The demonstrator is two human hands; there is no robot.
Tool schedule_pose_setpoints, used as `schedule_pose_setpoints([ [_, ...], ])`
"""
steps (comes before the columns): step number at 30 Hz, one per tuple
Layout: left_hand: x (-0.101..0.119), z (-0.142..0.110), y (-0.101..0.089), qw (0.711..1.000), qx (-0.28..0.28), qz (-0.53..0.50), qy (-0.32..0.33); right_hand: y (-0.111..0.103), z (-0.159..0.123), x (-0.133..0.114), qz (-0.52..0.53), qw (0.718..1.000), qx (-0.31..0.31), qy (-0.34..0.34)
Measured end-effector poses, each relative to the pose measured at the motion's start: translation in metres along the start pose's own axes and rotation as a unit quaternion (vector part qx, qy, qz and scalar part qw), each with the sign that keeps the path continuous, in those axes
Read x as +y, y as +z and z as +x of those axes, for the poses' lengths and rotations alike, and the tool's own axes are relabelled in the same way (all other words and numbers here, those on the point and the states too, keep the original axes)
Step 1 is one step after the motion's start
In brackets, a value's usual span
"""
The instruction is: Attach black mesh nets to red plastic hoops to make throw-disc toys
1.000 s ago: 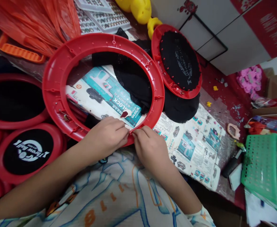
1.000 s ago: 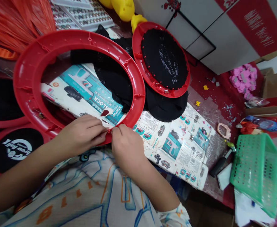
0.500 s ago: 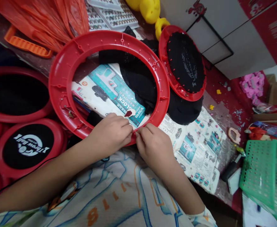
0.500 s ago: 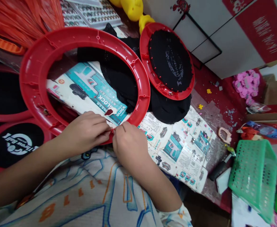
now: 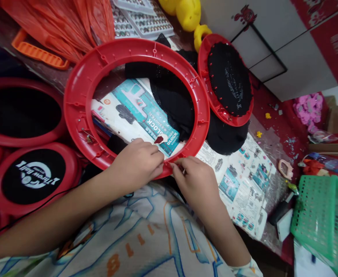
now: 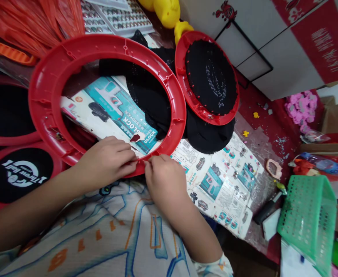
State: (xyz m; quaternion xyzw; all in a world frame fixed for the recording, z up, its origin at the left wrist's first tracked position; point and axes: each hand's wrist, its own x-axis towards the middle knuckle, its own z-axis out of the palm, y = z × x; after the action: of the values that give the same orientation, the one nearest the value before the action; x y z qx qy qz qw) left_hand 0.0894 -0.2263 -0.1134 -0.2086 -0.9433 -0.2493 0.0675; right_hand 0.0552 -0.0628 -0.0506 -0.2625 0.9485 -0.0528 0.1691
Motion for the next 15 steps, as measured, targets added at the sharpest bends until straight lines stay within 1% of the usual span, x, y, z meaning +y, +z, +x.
schedule_pose_setpoints([
  [3, 0.0, 0.0, 0.0, 1.0, -0.005, -0.008, -0.001, -0.009, -0.003, 0.007, 0.021, 1.0, 0.018, -0.012],
  [6, -0.001, -0.001, 0.001, 1.0, -0.006, -0.011, 0.003, -0.013, 0.0, 0.011, 0.038, 0.998, 0.03, -0.031],
  [11, -0.001, -0.001, 0.002, 1.0, 0.0, 0.004, 0.018, -0.011, 0.011, 0.015, 0.065, 0.997, 0.035, -0.025],
  [15, -0.003, -0.004, 0.003, 0.999, 0.012, 0.009, 0.046, -0.007, 0.011, 0.018, 0.086, 0.995, 0.044, -0.022],
])
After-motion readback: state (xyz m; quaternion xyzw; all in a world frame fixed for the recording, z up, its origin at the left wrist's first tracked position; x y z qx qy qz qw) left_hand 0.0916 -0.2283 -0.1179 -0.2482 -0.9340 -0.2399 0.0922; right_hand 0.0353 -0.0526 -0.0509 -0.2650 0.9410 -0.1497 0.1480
